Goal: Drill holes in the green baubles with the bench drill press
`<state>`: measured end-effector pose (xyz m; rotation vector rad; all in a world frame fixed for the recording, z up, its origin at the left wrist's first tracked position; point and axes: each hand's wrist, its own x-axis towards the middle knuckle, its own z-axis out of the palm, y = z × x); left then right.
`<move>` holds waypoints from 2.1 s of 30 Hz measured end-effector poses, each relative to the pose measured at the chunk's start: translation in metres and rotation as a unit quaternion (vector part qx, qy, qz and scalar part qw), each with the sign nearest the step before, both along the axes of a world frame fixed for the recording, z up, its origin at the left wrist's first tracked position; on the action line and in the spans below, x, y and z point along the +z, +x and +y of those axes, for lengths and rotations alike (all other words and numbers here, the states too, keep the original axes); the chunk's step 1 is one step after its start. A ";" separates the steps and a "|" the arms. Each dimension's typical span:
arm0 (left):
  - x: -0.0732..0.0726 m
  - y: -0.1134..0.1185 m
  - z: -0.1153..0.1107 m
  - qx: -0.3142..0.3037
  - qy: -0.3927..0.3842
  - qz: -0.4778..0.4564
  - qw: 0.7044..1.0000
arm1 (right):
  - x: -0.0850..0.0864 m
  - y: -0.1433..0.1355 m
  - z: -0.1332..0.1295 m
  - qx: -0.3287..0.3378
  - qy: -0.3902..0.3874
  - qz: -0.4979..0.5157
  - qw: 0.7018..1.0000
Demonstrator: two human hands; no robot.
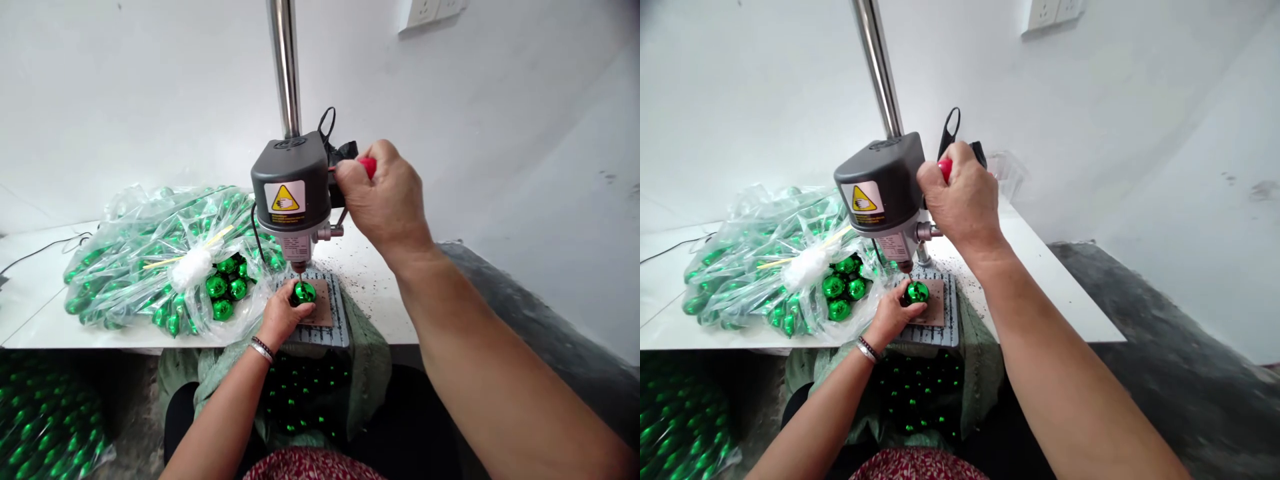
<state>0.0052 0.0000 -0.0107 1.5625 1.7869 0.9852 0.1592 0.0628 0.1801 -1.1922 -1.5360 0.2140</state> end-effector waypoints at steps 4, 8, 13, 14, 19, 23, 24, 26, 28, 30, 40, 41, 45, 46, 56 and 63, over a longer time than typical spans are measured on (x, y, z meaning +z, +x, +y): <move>-0.001 0.000 -0.002 -0.010 0.004 0.002 1.000 | -0.010 0.002 -0.013 -0.006 0.035 0.007 0.999; -0.001 -0.001 -0.002 -0.019 0.005 0.004 1.000 | -0.020 0.005 -0.033 -0.009 0.040 0.008 0.999; -0.002 -0.003 0.000 -0.029 -0.002 0.011 1.000 | -0.028 0.012 -0.052 -0.027 0.018 -0.056 0.998; -0.003 -0.003 0.001 -0.028 -0.001 0.010 1.000 | -0.029 0.012 -0.054 -0.030 0.017 -0.067 0.997; -0.008 -0.004 0.001 -0.019 0.010 -0.007 1.000 | -0.037 0.012 -0.057 -0.032 0.018 -0.061 0.997; -0.008 -0.004 0.001 -0.032 0.007 -0.002 0.999 | -0.046 0.010 -0.060 -0.044 0.042 -0.046 0.997; -0.007 -0.005 0.001 -0.033 0.007 -0.001 0.999 | -0.049 0.010 -0.060 -0.044 0.053 -0.045 0.997; -0.006 -0.005 0.001 -0.031 0.005 -0.002 1.000 | -0.054 0.009 -0.061 -0.039 0.075 -0.046 0.995; -0.006 -0.005 0.001 -0.032 0.001 -0.008 0.999 | -0.059 0.009 -0.061 -0.038 0.099 -0.049 0.993; -0.005 -0.005 0.001 -0.033 -0.005 -0.012 0.999 | -0.064 0.008 -0.060 -0.046 0.122 -0.052 0.990; -0.009 -0.006 0.000 -0.023 0.003 -0.019 1.000 | -0.085 0.006 -0.061 -0.071 0.217 -0.070 0.971; -0.009 -0.006 0.000 -0.022 0.003 -0.015 1.000 | -0.088 0.006 -0.060 -0.072 0.227 -0.068 0.969; -0.009 -0.006 0.000 -0.028 -0.001 -0.002 1.000 | -0.111 0.007 -0.059 -0.072 0.247 -0.065 0.964; -0.009 -0.007 0.000 -0.029 -0.003 -0.001 1.000 | -0.117 0.007 -0.059 -0.062 0.247 -0.066 0.965; -0.006 -0.001 -0.003 -0.011 0.010 -0.024 1.000 | -0.044 0.001 -0.046 -0.045 0.061 0.011 0.997; 0.018 -0.024 -0.071 -0.061 -0.025 -0.023 0.998 | -0.014 0.000 -0.037 -0.052 -0.032 0.021 0.998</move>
